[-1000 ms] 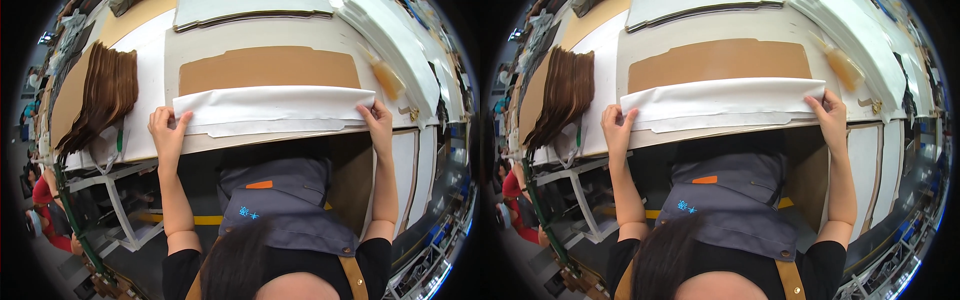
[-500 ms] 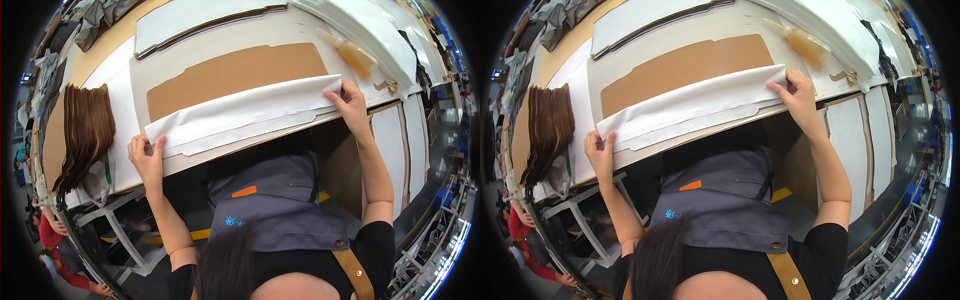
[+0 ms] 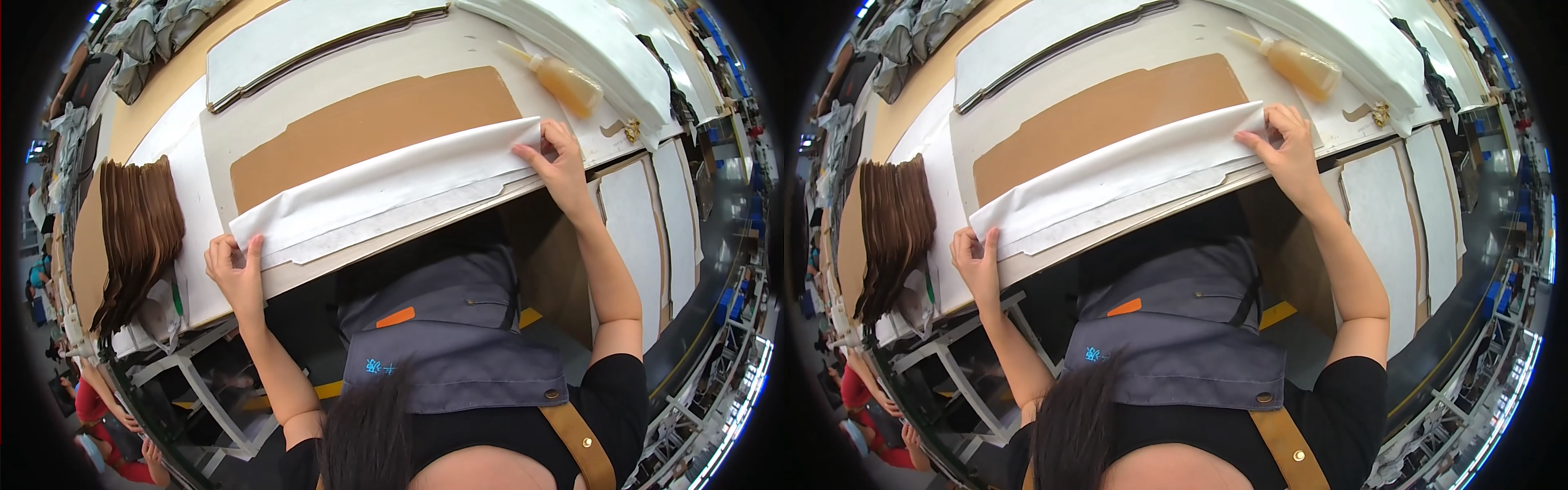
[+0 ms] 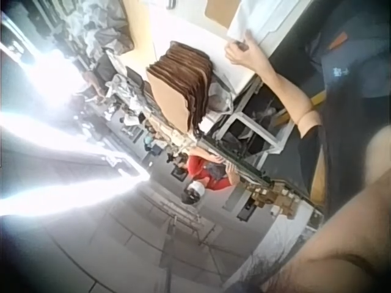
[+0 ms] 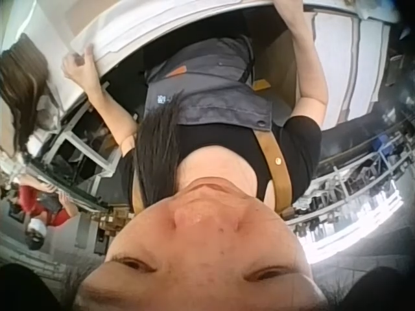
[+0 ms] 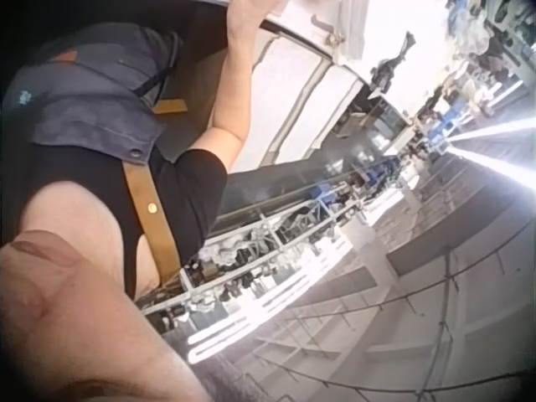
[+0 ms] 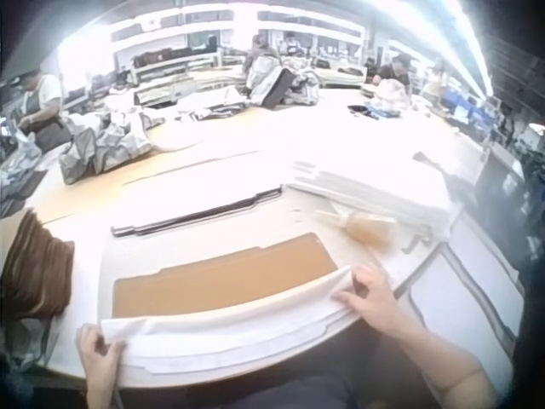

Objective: Applying adhesive to a leather piece and adhering a white lining material to it.

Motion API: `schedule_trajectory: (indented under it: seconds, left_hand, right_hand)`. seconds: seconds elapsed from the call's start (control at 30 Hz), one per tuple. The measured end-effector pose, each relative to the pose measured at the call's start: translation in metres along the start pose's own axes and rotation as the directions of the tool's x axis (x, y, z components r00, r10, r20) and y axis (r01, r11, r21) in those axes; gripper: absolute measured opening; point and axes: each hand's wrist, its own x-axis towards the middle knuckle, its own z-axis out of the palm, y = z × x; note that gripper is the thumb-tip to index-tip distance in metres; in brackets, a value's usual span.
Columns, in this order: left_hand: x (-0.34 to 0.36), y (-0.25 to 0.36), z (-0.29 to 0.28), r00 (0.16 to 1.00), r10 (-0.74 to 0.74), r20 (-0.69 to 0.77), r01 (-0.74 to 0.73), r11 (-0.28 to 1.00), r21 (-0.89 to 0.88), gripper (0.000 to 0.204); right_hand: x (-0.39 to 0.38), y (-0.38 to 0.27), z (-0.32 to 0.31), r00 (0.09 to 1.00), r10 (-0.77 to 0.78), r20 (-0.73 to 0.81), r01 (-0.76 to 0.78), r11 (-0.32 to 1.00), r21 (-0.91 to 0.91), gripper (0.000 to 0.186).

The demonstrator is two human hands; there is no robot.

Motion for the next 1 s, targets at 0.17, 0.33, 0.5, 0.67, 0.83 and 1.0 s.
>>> schedule_trajectory:
  seconds: [0.17, 0.33, 0.5, 0.67, 0.83, 1.0]
  left_hand:
    - [0.0006, 0.0005, 0.0018, 0.999, 0.034, -0.03, -0.034, 0.999, 0.01, 0.034]
    - [0.0006, 0.0021, 0.0012, 0.998, 0.042, -0.038, -0.042, 0.999, 0.001, 0.035]
    - [-0.0012, 0.0045, 0.0003, 1.0, 0.01, -0.024, -0.011, 1.0, -0.022, 0.035]
    - [-0.0018, 0.0063, -0.0017, 1.0, -0.01, -0.014, 0.009, 1.0, -0.028, 0.036]
    - [-0.001, 0.006, -0.0008, 0.999, 0.026, -0.018, -0.026, 0.999, 0.027, 0.035]
    - [0.001, 0.004, 0.0011, 0.996, 0.085, -0.032, -0.084, 0.995, 0.053, 0.035]
  right_hand:
    - [-0.0009, 0.0021, -0.0007, 1.0, 0.027, 0.0, -0.027, 0.999, 0.019, 0.024]
    - [-0.0028, 0.0041, 0.0004, 0.999, 0.034, -0.034, -0.034, 0.999, -0.013, 0.023]
    - [-0.0022, -0.0007, -0.0019, 1.0, -0.007, 0.022, 0.007, 1.0, -0.028, 0.019]
    - [-0.0027, 0.0037, -0.0013, 0.999, 0.03, 0.026, -0.03, 0.999, -0.015, 0.02]
    - [-0.002, 0.0018, -0.0008, 0.999, 0.029, 0.017, -0.029, 1.0, -0.005, 0.021]
    - [-0.0017, 0.0022, -0.0018, 1.0, -0.002, -0.007, 0.002, 0.999, -0.037, 0.025]
